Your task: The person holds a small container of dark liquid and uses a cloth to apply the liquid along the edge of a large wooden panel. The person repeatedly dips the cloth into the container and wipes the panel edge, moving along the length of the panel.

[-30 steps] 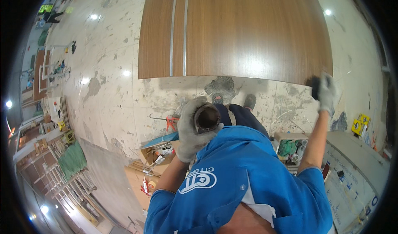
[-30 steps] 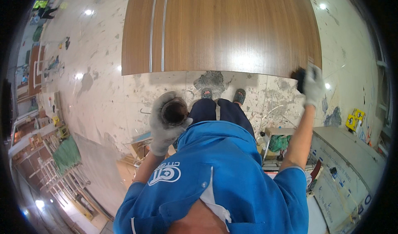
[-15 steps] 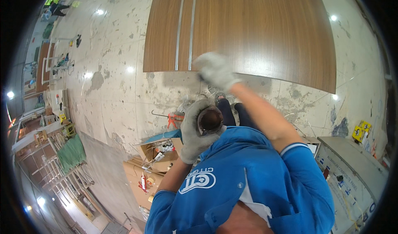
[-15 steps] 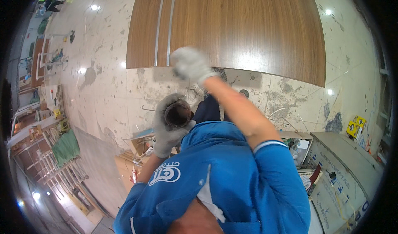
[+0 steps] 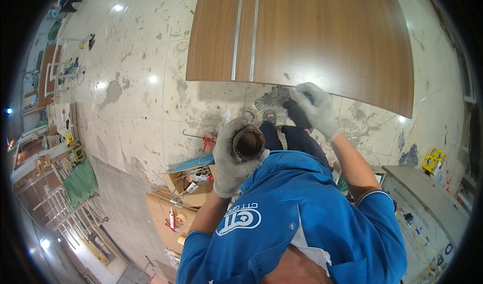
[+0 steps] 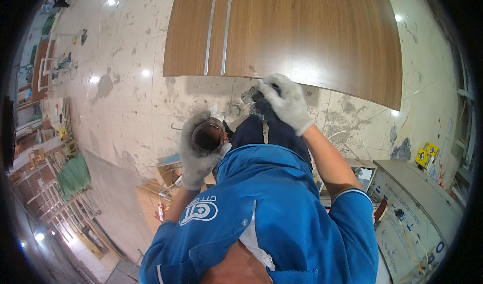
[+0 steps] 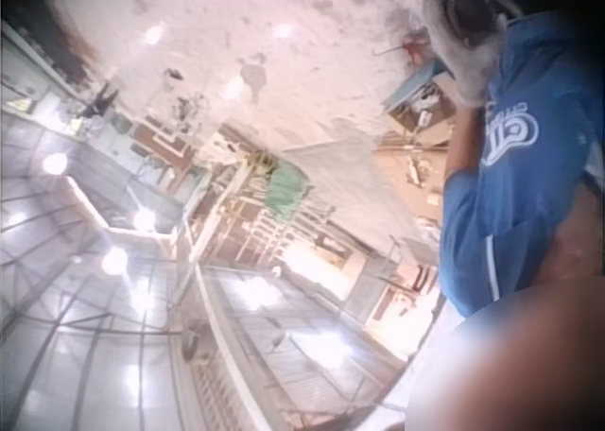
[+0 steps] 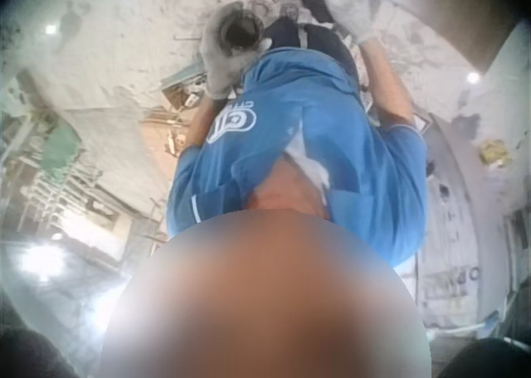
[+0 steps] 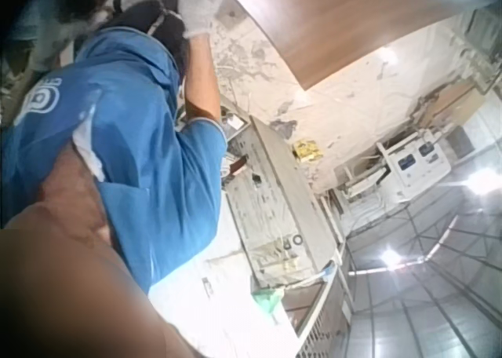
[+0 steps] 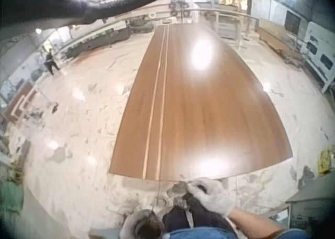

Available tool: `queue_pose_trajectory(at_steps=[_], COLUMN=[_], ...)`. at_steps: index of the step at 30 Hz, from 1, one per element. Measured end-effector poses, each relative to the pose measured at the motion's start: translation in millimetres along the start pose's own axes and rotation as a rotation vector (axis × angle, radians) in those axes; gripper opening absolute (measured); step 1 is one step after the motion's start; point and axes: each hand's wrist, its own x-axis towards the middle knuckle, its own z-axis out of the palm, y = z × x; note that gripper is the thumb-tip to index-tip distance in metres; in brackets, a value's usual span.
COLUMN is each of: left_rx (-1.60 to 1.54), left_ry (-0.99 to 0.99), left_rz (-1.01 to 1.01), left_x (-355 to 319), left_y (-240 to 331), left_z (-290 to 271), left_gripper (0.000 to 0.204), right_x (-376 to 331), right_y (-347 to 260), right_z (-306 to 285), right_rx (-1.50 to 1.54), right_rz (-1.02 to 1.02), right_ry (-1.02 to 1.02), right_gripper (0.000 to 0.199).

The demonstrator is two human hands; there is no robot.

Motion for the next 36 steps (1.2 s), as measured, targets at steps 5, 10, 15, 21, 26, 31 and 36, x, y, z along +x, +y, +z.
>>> queue_pose_trajectory(at_steps=[5, 10, 15, 21, 26, 31, 36], left_rx=[0.014, -0.089, -0.056, -0.047, -0.032, -0.009, -0.034], left_ry=[-0.018, -0.026, -0.054, -0.068, -0.073, -0.065, -0.068], left_rz=[0.042, -0.034, 0.003, 0.01, 0.022, -0.003, -0.033], left_x=[13.8, 20.8, 28.7, 32.7, 34.9, 34.3, 32.4], left_y=[-11.1, -16.9, -22.1, -24.6, -26.0, -27.3, -29.2], left_z=[-6.2, -2.1, -6.2, -10.1, -12.9, -18.1, -22.2], left_gripper=[0.081, 0.076, 0.077, 0.076, 0.077, 0.078, 0.079], right_x=[-37.3, -55.1, -49.3, -40.6, -32.2, -20.6, -7.1], right_y=[20.2, 45.1, 58.4, 66.9, 58.5, 48.7, 43.4], right_z=[3.0, 27.8, 52.2, 65.6, 68.6, 79.7, 99.9], right_rx=[0.015, -0.058, -0.065, -0.001, -0.055, 0.007, 0.073], right_rz=[0.255, 0.249, 0.22, 0.272, 0.243, 0.222, 0.267], right_ry=[0.018, 0.063, 0.157, 0.17, 0.179, 0.111, 0.002], right_gripper=[0.02, 0.018, 0.018, 0.017, 0.018, 0.019, 0.024])
